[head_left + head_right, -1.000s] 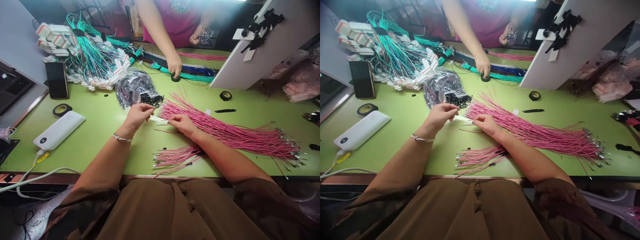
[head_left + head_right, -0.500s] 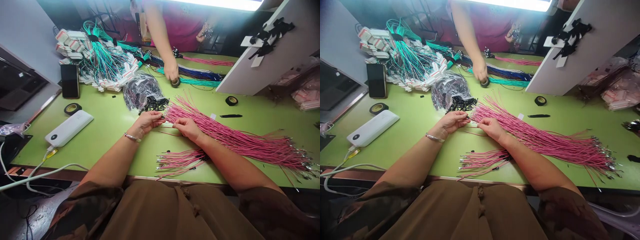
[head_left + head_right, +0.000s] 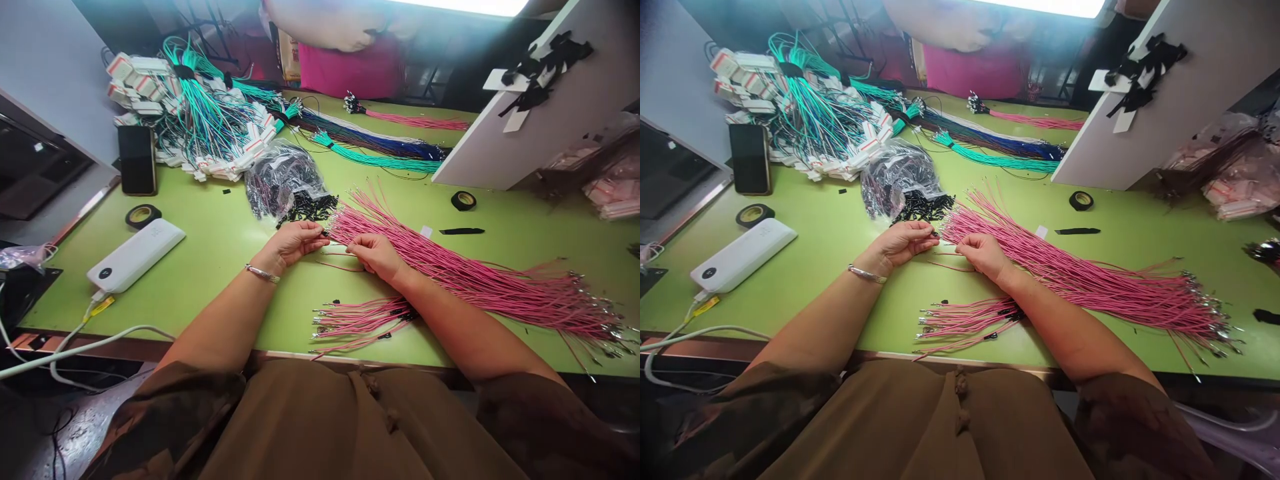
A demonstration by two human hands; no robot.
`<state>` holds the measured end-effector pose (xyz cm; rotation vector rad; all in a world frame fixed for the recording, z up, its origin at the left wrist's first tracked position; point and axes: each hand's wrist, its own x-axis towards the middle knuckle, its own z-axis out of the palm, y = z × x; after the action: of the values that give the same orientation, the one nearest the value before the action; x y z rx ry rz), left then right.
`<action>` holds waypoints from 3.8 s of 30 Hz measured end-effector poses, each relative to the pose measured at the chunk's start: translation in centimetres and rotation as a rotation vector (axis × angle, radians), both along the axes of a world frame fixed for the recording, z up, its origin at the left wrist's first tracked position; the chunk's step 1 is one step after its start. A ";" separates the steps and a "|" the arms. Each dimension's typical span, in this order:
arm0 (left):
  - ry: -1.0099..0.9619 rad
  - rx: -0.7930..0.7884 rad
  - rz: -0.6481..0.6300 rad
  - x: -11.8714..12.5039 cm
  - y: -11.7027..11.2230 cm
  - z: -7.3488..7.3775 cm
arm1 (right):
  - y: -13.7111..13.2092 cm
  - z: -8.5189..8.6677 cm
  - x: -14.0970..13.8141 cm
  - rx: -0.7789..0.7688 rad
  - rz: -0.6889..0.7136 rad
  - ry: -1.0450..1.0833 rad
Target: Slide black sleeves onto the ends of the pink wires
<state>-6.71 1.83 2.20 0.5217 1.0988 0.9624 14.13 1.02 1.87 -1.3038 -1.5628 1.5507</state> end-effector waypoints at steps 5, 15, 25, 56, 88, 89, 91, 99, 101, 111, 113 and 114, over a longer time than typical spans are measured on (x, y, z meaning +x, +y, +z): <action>0.047 0.051 -0.019 -0.1 -0.1 -0.4 | -0.1 0.2 -0.1 -0.011 -0.009 -0.019; 0.262 0.342 -0.333 1.0 -1.1 -1.0 | 0.0 -0.4 0.4 0.051 0.156 -0.052; 0.570 0.471 -0.429 2.0 -1.5 -0.4 | 0.8 -0.8 0.8 0.147 0.089 -0.060; 1.668 0.563 -0.202 -2.9 0.7 0.5 | 1.2 -2.2 0.9 0.321 0.078 -0.295; 0.315 0.358 -0.120 0.3 0.0 -1.9 | 1.3 -1.4 1.0 0.314 0.021 -0.267; 0.345 0.369 -0.134 0.3 -0.1 -1.8 | 1.3 -1.5 1.0 0.312 0.022 -0.271; 0.410 0.382 -0.168 0.5 -0.2 -1.6 | 1.3 -1.6 1.1 0.309 0.041 -0.273; 0.421 0.418 -0.314 2.6 -1.6 -0.8 | 1.3 -0.9 1.6 0.374 0.306 -0.280; 0.356 0.407 -0.309 2.9 -1.9 -0.8 | 1.4 -0.7 1.9 0.364 0.346 -0.278; 0.390 0.409 -0.499 2.4 -1.7 -0.1 | 0.3 0.1 1.1 0.753 0.372 -0.539; 0.556 0.468 -0.579 1.9 -1.7 0.4 | 0.5 1.3 1.9 0.721 0.492 -0.632; 0.646 0.495 -0.644 1.7 -1.8 0.7 | 0.7 2.0 2.5 0.669 0.581 -0.665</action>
<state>-5.05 0.07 2.92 1.5656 1.1288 0.4789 16.60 1.75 3.85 -1.0501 -2.7557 0.7077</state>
